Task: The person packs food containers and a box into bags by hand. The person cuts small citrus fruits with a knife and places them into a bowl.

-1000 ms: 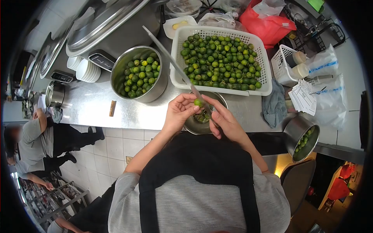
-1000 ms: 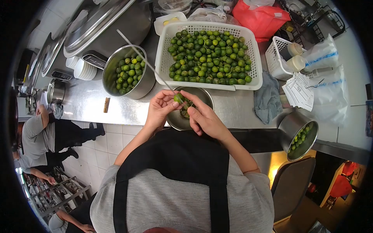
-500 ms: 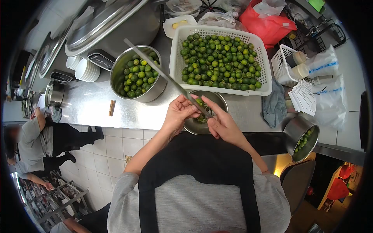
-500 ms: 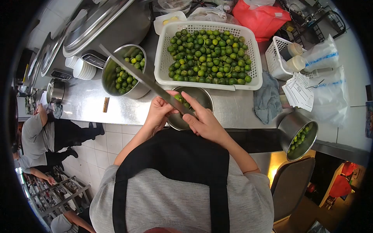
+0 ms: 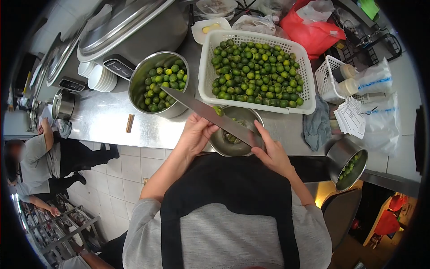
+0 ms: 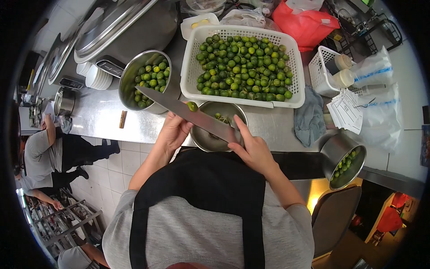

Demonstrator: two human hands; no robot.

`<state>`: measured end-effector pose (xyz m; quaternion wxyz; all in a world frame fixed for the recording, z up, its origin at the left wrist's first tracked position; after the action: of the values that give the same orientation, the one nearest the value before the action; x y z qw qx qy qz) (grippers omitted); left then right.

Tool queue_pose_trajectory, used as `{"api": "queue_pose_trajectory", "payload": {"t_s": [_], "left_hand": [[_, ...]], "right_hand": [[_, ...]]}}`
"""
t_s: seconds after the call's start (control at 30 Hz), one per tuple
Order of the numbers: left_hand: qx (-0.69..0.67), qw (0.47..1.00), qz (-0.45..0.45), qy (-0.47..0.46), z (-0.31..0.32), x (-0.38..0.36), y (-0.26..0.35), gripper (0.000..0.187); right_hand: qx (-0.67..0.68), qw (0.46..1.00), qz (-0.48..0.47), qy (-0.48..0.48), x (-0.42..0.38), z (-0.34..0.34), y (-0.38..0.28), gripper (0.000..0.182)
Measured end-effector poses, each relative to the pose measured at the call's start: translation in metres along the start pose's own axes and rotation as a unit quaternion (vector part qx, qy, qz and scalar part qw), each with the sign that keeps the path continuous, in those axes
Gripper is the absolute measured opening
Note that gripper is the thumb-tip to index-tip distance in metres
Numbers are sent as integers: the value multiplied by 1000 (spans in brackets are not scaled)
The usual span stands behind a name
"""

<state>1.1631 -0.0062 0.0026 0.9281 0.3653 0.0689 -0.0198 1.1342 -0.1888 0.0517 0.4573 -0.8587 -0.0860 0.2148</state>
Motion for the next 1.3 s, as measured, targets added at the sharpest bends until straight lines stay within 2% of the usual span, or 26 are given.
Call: {"api": "queue_pose_trajectory", "payload": {"t_s": [0.07, 0.13, 0.2, 0.3, 0.37, 0.4, 0.43, 0.47, 0.5, 0.53, 0.57, 0.6, 0.67, 0.73, 0.77, 0.83, 0.87, 0.93, 0.97, 1.03, 1.07, 1.1, 1.13, 1.2, 1.23, 1.3], "left_hand": [[5, 999, 37, -11, 4, 1, 10, 25], [27, 999, 35, -31, 17, -3, 10, 19], [86, 992, 73, -57, 23, -4, 9, 23], [104, 986, 113, -71, 38, -5, 21, 30], [122, 979, 141, -80, 39, -3, 34, 32], [180, 961, 183, -102, 38, 1, 49, 34], [237, 937, 225, -121, 37, 4, 66, 35], [290, 908, 286, -98, 32, 7, 92, 35], [384, 844, 367, -74, 30, 7, 124, 36], [503, 761, 408, -49, 29, 7, 152, 39], [635, 642, 429, -22, 43, -1, 176, 44], [625, 657, 421, 4, 33, 1, 188, 46], [636, 657, 404, 3, 22, 5, 195, 45], [649, 636, 413, -58, 39, 9, 188, 41], [641, 651, 397, -92, 47, 16, 178, 37], [681, 604, 385, -155, 67, 33, 150, 33], [679, 607, 363, -196, 73, 46, 131, 34], [711, 567, 313, -275, 103, 63, 91, 36], [679, 587, 320, -304, 98, 85, 63, 36], [762, 470, 342, -286, 98, 128, 27, 33], [792, 444, 329, -259, 90, 146, 16, 28], [837, 423, 264, -223, 74, 173, 1, 23], [852, 415, 246, -203, 56, 196, -15, 24], [905, 315, 165, -235, 49, 202, -23, 32], [907, 314, 162, -227, 54, 198, -19, 32], [935, 216, 94, -264, 53, 190, -24, 34]], "right_hand": [[-18, 999, 34, -13, -2, 2, 13, 71], [-12, 1000, 24, -12, 1, 3, 9, 71], [-6, 1000, 13, -10, 5, 5, 2, 71], [4, 1000, 5, -1, 13, 5, -13, 71], [71, 996, 18, -43, 18, 10, -18, 68], [69, 996, 11, -47, 19, 9, -22, 68], [137, 984, 41, -110, 19, 14, -19, 66], [203, 961, 72, -173, 18, 19, -17, 64], [199, 962, 65, -178, 19, 18, -15, 64], [261, 947, 40, -181, 21, 13, -15, 64], [322, 929, 14, -183, 23, 5, -16, 63], [317, 930, 8, -187, 25, 1, -16, 63], [348, 930, -41, -110, 33, -24, -19, 64], [326, 940, -63, -83, 39, -41, -26, 71], [324, 941, -70, -61, 44, -51, -26, 74], [317, 946, -66, -29, 54, -66, -20, 80], [328, 943, -49, -15, 60, -71, -17, 77], [323, 944, -61, -31, 78, -75, -2, 67], [344, 938, -41, -6, 87, -77, 11, 69], [383, 924, -15, -2, 99, -78, 34, 62], [396, 918, -4, -6, 97, -76, 29, 60], [382, 924, -8, -11, 99, -75, 30, 59], [372, 928, -10, -5, 101, -75, 31, 59], [358, 934, 9, 4, 95, -71, 18, 58], [355, 935, -6, -6, 96, -71, 17, 59], [357, 934, -11, -12, 95, -69, 13, 59]]}}
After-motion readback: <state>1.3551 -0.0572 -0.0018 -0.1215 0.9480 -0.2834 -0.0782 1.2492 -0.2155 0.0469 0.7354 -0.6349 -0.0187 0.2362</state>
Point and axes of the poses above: each hand's wrist, its own x-axis towards the middle knuckle, its own z-axis out of the palm, y = z × x, the point moved 9 cm from there along x, towards the middle knuckle, and after that the axes turned 15 degrees about z, right-handed, at the moved point
